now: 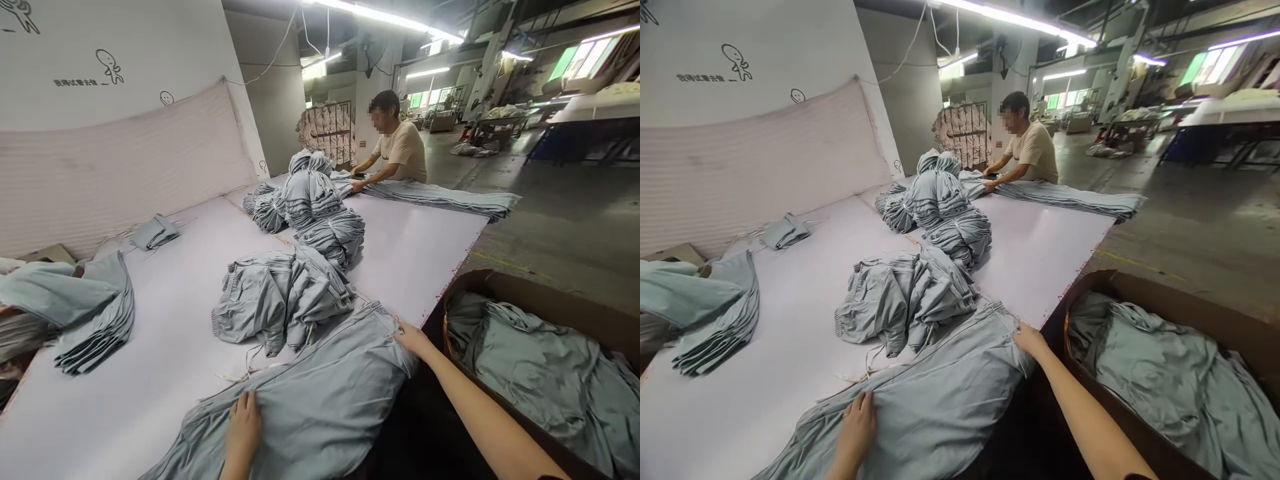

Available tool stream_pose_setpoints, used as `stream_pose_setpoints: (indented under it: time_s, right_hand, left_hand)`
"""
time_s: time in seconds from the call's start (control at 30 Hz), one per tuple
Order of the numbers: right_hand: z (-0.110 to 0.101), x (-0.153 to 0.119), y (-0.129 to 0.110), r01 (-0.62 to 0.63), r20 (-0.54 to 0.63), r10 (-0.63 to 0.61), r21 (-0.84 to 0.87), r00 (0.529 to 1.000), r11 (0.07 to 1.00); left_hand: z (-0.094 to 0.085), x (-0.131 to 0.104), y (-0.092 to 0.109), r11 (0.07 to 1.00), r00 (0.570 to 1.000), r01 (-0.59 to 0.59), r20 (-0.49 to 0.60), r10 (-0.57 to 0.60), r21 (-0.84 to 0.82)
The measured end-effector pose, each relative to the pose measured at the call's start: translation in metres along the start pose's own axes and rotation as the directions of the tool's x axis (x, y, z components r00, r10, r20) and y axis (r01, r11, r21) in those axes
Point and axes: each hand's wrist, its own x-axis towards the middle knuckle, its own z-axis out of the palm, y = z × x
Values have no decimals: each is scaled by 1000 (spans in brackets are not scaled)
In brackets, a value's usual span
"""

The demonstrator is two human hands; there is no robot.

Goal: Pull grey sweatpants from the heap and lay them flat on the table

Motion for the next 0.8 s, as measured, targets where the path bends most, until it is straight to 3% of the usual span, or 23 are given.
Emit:
stream_pose_setpoints:
  time_s: [0.13,0.23,0.33,0.47,0.6,0.73,0.8]
  right_hand:
    - [-8,23,-16,139,10,-139,-14,990,990]
    - [-14,45,-31,235,3,-235,-34,972,971]
    - [-5,64,-38,254,35,-252,-83,967,964]
    - [15,72,-37,236,80,-226,-152,971,960]
    - [23,73,-31,322,50,-318,-174,947,931]
    - [29,91,-19,417,27,-417,-128,908,900]
    - [34,103,-17,437,-49,-441,-69,896,897]
  left_hand:
    - [8,4,-6,996,998,62,-35,-59,69]
    - [5,6,-14,992,994,106,28,-108,65]
    - [-5,9,-20,986,983,167,75,-167,5]
    - [-15,9,-25,975,977,207,76,-201,-79]
    - [-18,11,-29,946,963,271,49,-266,-177]
    - [-14,16,-29,884,922,383,46,-386,-268]
    - [-12,17,-25,851,895,439,60,-441,-289]
